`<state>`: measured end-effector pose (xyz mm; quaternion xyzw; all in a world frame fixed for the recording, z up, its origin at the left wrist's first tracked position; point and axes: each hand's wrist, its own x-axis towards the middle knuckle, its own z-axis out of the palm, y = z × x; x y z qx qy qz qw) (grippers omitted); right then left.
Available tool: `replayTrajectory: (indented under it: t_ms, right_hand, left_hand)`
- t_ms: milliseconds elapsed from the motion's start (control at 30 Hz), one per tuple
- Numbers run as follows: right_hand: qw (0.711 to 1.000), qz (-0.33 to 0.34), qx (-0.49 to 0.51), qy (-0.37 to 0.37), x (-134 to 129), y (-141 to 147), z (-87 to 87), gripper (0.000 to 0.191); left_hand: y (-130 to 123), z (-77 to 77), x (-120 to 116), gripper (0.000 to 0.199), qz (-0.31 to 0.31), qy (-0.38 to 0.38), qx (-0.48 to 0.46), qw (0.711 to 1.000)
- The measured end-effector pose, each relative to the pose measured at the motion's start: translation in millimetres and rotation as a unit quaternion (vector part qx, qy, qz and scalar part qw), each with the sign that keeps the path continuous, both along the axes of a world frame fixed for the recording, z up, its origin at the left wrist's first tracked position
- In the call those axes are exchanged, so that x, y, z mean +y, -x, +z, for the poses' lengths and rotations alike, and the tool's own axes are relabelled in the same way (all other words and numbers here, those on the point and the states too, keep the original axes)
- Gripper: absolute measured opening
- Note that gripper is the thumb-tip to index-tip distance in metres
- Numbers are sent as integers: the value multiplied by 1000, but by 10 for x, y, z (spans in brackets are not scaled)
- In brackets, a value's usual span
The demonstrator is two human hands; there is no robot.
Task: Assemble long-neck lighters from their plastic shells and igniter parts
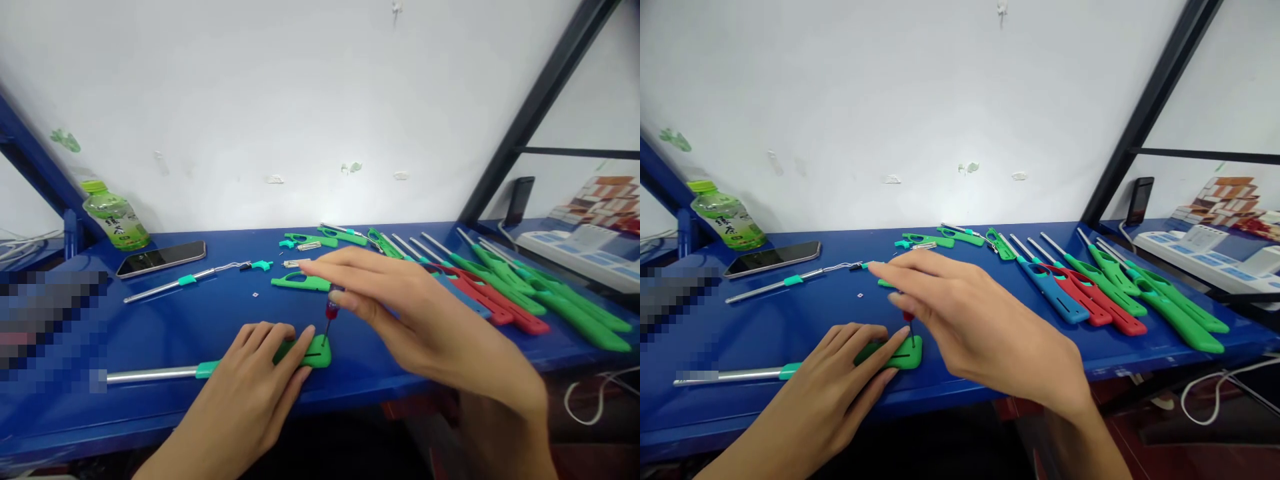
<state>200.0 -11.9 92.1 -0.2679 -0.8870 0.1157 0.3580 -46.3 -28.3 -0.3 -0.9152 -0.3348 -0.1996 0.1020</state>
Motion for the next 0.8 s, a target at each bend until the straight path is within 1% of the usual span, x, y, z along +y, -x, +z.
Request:
replayTrajectory:
  t_ms: [67, 100, 167, 267, 367, 433, 500, 567, 600, 700, 800]
  right_hand:
    - [998, 44, 22, 45, 33, -5, -9, 46]
    - [996, 54, 39, 64, 55, 3, -12, 46]
    - [993, 50, 73, 80, 101, 42, -13, 38]
    - [994, -11, 97, 48, 131, 118, -6, 19]
    - [992, -74, 101, 29, 96, 161, 10, 7]
    - [990, -93, 103, 34, 52, 160, 25, 9]
    - [989, -99, 105, 41, 8, 131, 50, 11]
    - [986, -114, 115, 42, -24, 65, 85, 10]
    - [982, -132, 130, 40, -31, 15, 104, 9]
    - [958, -230, 170, 24, -1, -189, 138, 11]
    - [937, -325, 125, 28, 117, -388, 112, 13]
  left_hand:
    - [-3, 8, 0, 42, 1, -4, 1, 1000]
    - [-4, 10, 0, 43, 3, -8, 3, 1000]
    - [-3, 8, 1, 43, 4, -16, 7, 1000]
    - [-1, -4, 6, 42, 0, -22, 7, 1000]
    - [2, -10, 9, 42, 0, -26, 10, 1000]
    - [12, -3, 8, 43, 3, -19, 10, 1000]
    - [31, 9, 6, 43, 4, 2, 4, 1000]
    - [56, 18, 8, 43, 1, 29, -8, 1000]
    - [67, 18, 12, 43, -2, 38, -14, 999]
    - [87, -3, 28, 42, -16, 27, -40, 999]
    - [103, -25, 31, 37, -19, -30, -83, 996]
